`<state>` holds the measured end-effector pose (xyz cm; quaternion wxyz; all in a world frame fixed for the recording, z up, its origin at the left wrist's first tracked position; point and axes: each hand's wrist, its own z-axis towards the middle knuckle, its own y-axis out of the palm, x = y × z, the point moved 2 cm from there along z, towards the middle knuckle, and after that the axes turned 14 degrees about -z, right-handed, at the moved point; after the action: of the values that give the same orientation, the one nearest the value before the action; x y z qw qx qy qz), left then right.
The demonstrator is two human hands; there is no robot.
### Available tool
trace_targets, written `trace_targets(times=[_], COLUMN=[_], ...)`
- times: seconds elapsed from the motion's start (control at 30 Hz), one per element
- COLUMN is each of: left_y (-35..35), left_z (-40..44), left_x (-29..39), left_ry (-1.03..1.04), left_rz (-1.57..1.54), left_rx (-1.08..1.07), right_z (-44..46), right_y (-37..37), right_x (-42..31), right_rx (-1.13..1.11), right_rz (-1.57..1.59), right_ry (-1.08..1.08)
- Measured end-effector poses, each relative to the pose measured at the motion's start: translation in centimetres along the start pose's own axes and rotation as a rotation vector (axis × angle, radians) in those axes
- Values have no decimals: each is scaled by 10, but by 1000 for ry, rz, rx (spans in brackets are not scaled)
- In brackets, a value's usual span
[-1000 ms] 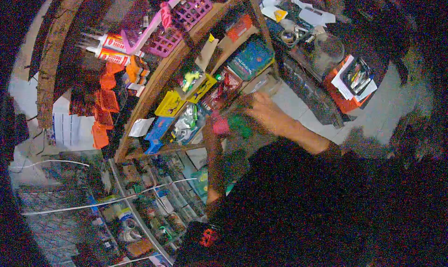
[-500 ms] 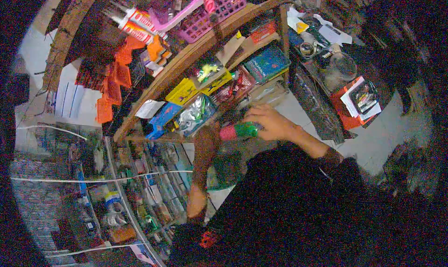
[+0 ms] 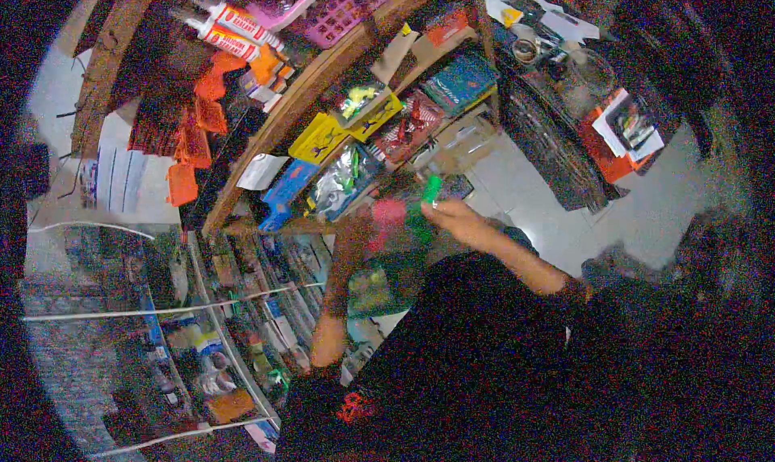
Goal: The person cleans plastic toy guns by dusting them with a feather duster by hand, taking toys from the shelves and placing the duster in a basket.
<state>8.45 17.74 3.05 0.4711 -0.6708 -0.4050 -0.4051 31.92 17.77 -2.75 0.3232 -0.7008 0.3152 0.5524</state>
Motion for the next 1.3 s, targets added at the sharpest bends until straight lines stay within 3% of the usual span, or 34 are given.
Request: trace_targets(times=[0.1,0.17,0.2,0.23,0.33,0.37,0.43,0.47,0.53,0.6,0.63,0.73,0.83,0.93,0.97,1.07,1.17,1.27,1.3], left_y=[-2,3,7,12,31,39,45,44,44,47,46,47,46,47,47,48,43,45,46], left_z=[-8,-14,-15,-16,-19,-18,-13,-5,11,28,28,31,37,41,42,44,44,48,49], left_x=[20,25,29,35,48,48,40,19,-18,-49,-55,-79,-86,-79,-78,-73,-63,-51,-49], left_ry=[-91,161,181,199,-69,-137,-38,123,199,39,172,451,475,465,450,196,-14,-158,-182], left_rz=[-69,26,-61,-149,-641,-708,-490,-203,-47,-314,-207,44,88,30,6,-163,-527,-998,-1064], left_rx=[36,35,12,-13,-87,-69,-44,-33,-4,31,114,313,330,199,177,199,224,190,164], right_z=[-29,-44,-50,-58,-66,-67,-64,-61,-54,-48,-45,-36,-14,-23,-23,-17,-35,-52,-55], right_y=[0,-6,-11,-16,-4,-1,2,-1,-5,-3,0,16,33,18,13,-8,-30,-43,-43], right_x=[-29,-40,-46,-52,-61,-62,-62,-57,-38,-22,-17,-3,18,-5,-2,24,-19,-64,-74], right_rx=[431,731,873,772,680,662,622,617,598,603,606,451,246,104,61,40,456,777,714], right_rz=[-24,-373,-559,-686,-1055,-1040,-1010,-944,-808,-825,-832,-610,266,359,319,-214,-463,-819,-927], right_ry=[-139,-268,-328,-358,-363,-354,-341,-336,-329,-288,-267,76,68,270,293,260,216,-294,-339])
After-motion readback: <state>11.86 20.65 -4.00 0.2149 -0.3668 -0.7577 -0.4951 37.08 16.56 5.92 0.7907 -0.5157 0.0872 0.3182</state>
